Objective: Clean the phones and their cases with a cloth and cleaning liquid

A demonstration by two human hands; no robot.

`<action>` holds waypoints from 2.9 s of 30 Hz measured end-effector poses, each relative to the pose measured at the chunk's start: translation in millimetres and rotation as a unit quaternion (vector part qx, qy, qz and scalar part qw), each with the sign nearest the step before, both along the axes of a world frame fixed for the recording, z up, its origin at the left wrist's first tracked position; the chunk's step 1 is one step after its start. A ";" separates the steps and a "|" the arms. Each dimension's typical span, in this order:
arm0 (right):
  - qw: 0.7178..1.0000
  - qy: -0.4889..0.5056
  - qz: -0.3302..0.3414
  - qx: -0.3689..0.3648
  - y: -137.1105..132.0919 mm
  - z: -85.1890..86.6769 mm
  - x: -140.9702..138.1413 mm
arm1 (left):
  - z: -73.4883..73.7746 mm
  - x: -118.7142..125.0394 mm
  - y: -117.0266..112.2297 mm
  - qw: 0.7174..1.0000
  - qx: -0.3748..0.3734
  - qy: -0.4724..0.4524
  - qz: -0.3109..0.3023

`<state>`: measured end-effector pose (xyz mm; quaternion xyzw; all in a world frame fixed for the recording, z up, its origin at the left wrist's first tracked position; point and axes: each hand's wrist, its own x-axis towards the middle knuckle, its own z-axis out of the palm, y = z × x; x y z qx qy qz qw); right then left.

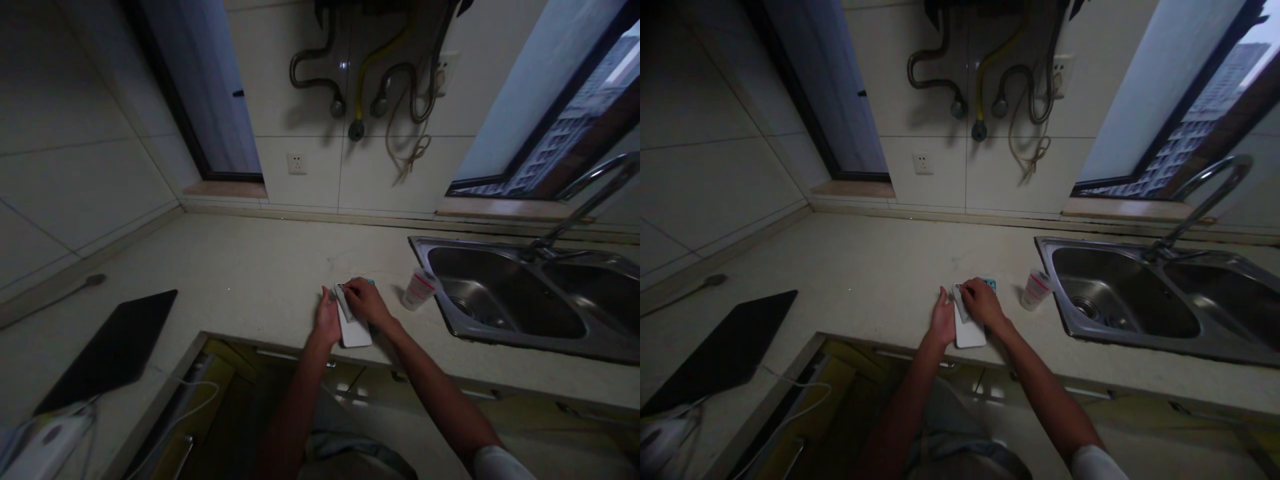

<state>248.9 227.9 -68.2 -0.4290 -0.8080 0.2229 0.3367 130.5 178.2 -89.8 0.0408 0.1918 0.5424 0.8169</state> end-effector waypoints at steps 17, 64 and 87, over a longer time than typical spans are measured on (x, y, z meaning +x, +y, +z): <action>0.979 -0.135 0.089 0.122 -40.1 -21.3 -2.5 | -1.2 -0.2 -2.2 1.000 0.022 -0.005 -0.002; 0.979 -0.170 0.029 0.107 -38.3 -10.7 -21.5 | -5.9 1.3 -3.5 0.996 0.079 -0.018 -0.027; 0.942 -0.204 0.151 0.219 -105.3 -33.0 29.9 | -8.2 -7.4 -0.3 1.000 0.002 -0.008 -0.010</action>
